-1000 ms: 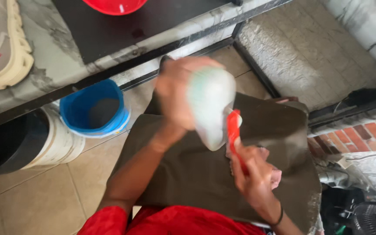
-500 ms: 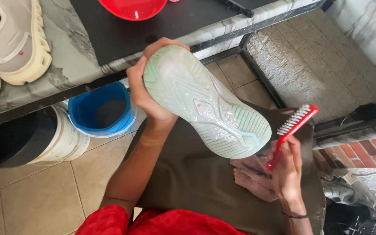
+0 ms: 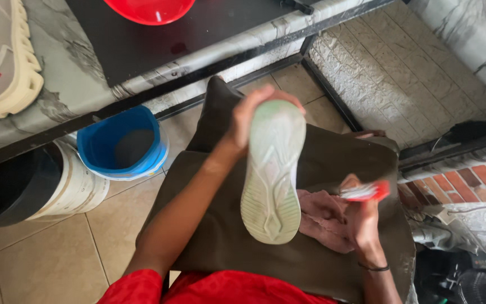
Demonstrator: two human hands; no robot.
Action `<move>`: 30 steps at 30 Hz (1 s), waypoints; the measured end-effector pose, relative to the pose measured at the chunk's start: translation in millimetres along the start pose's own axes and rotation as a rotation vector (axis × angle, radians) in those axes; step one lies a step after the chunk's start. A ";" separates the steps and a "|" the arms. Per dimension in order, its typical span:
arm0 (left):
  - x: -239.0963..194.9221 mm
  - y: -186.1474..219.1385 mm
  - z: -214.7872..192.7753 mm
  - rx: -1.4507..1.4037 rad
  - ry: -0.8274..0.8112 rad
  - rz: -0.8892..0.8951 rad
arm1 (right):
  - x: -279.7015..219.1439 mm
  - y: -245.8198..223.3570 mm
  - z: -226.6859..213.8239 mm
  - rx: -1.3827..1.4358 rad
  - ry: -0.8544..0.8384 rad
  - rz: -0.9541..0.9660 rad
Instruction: The person cleans a light green sneaker by scrubbing the sole with a red brush and wiping it with a pink cloth. They repeatedly dip the brush into a red bowl of water and continue scrubbing different areas of the shoe's sole.
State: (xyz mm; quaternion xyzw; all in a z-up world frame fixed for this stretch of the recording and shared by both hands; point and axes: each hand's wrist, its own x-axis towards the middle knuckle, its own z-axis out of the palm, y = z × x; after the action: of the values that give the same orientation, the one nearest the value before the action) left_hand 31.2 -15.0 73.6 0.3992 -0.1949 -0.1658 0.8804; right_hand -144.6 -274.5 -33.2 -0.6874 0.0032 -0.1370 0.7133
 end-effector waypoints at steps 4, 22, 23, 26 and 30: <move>6.4 -81.5 -12.9 0.013 -0.074 -0.024 | -5.2 -43.3 10.2 -0.642 0.010 -0.255; -8.1 -37.4 11.3 0.429 -0.268 0.175 | 41.0 24.2 -53.1 -1.834 -0.192 -0.626; -6.4 -37.4 13.0 0.435 -0.272 0.184 | 45.9 32.1 -55.6 -1.834 -0.183 -0.635; -14.6 -42.8 17.3 0.375 -0.220 0.004 | 56.1 3.3 -29.8 -2.668 -0.234 -0.578; -12.2 -43.3 17.1 0.507 -0.230 0.104 | 49.2 -86.9 35.3 -1.316 -0.146 -0.925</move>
State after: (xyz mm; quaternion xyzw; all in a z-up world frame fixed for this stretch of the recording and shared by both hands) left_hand 6.6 -47.6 48.2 0.5748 -0.3493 -0.1106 0.7317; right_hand -107.0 -251.3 63.1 -0.9054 -0.2480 -0.3430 0.0319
